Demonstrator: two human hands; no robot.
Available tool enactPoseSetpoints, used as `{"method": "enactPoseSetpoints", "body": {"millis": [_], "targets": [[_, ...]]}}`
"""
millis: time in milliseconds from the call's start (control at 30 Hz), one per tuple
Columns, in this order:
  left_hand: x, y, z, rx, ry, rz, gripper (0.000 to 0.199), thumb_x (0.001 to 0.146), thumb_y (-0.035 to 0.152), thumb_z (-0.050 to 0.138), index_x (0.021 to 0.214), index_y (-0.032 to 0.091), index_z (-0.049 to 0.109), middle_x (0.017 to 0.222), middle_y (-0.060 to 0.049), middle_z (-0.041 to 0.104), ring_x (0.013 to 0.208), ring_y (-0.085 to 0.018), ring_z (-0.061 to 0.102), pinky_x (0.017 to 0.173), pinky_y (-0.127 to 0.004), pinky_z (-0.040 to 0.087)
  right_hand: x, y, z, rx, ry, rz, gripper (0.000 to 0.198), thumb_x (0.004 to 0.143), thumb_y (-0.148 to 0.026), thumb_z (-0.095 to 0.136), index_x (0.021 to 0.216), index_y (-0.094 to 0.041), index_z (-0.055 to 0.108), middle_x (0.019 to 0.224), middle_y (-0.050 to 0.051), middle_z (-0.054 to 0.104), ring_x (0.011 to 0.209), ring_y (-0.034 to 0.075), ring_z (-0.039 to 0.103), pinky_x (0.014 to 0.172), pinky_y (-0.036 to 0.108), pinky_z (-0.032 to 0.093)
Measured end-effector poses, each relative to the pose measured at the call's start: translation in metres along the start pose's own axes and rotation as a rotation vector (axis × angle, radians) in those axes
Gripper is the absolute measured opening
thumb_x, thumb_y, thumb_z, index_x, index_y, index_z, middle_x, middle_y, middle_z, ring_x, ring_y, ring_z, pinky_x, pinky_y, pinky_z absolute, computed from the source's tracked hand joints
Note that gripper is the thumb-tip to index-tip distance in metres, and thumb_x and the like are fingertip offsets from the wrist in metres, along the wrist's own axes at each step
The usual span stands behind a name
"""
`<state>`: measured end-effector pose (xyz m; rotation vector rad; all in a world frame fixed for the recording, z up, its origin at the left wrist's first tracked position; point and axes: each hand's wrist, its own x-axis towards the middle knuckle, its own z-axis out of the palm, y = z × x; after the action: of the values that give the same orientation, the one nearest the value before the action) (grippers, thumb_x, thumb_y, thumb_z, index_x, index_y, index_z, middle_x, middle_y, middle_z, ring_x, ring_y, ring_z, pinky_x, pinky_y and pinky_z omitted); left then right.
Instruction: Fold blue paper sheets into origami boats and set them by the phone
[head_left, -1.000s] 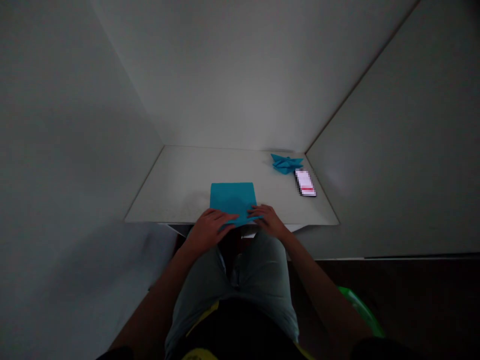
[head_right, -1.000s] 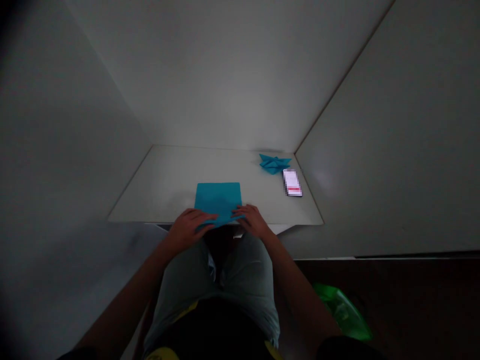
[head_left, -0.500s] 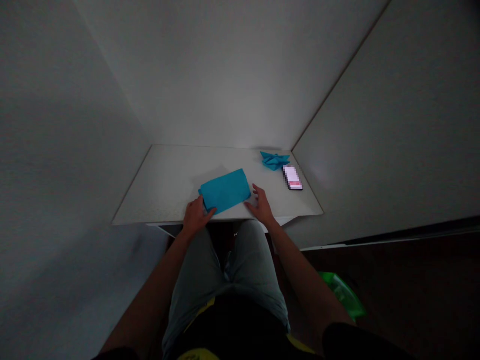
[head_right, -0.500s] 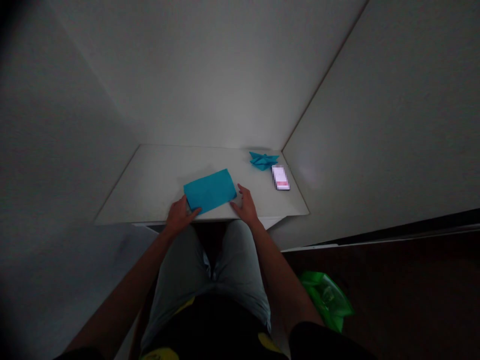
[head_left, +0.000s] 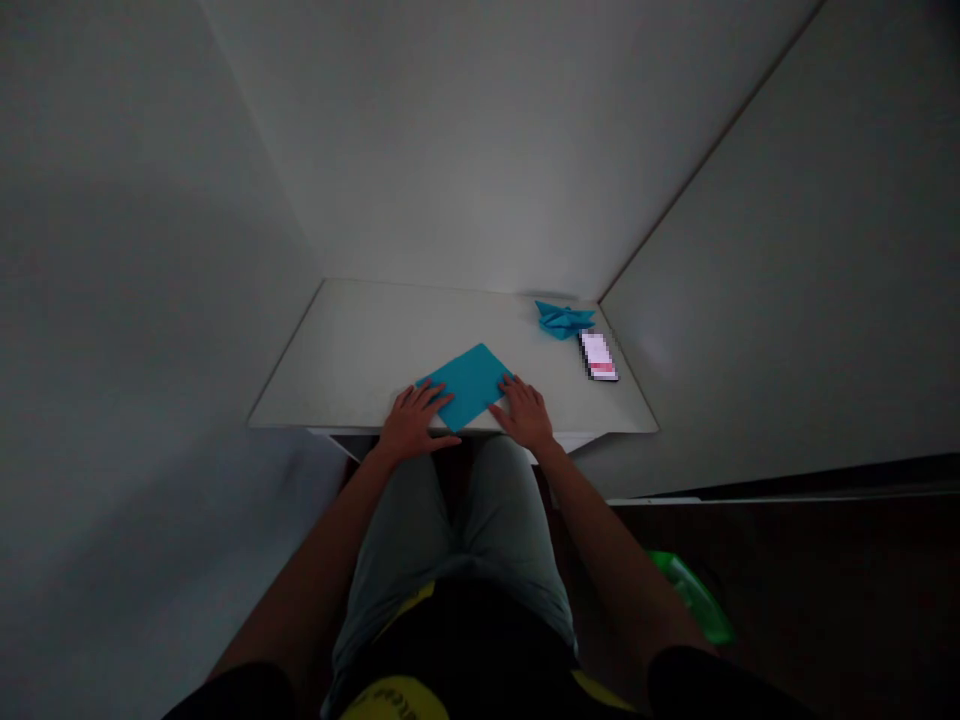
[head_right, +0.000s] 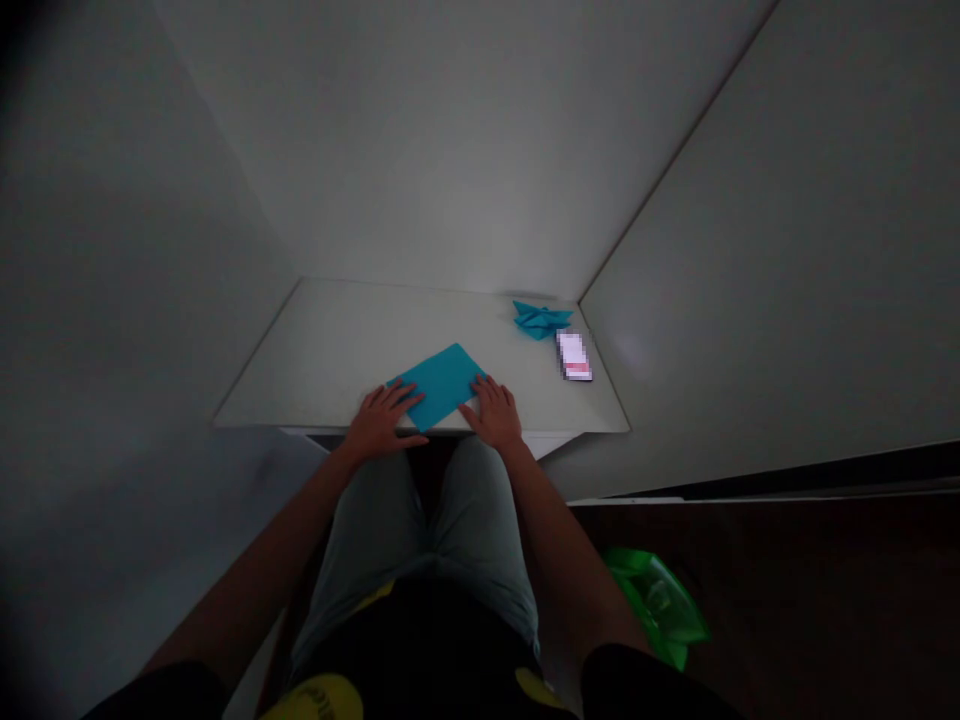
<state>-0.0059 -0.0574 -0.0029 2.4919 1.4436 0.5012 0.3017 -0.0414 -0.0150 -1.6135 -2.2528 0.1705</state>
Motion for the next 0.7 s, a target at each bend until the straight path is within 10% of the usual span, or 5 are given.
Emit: {"method": "enactPoseSetpoints", "body": {"millis": [300,700], "targets": [[0.006,0.003,-0.003,-0.1,0.072,-0.152,0.038,0.103,0.043,0.07,0.139,0.033,0.075,0.156,-0.004,0.07,0.155,-0.029,0.055,0.135,-0.055,0.031,-0.001,0.0,-0.007,0.052,-0.066,-0.086,0.056,0.112,-0.058,0.054,0.158,-0.027,0.06,0.169,0.01,0.058,0.158,0.033,0.051,0.132,0.06,0.033],[0.048,0.023,0.004,-0.04,0.261,-0.466,0.048,0.101,0.053,0.071,0.139,0.023,0.073,0.147,-0.019,0.065,0.14,-0.041,0.053,0.119,-0.061,0.039,-0.008,0.003,-0.013,0.06,-0.113,-0.174,0.069,0.097,-0.071,0.074,0.153,-0.031,0.069,0.155,0.014,0.067,0.147,0.039,0.055,0.123,0.058,0.042]]}}
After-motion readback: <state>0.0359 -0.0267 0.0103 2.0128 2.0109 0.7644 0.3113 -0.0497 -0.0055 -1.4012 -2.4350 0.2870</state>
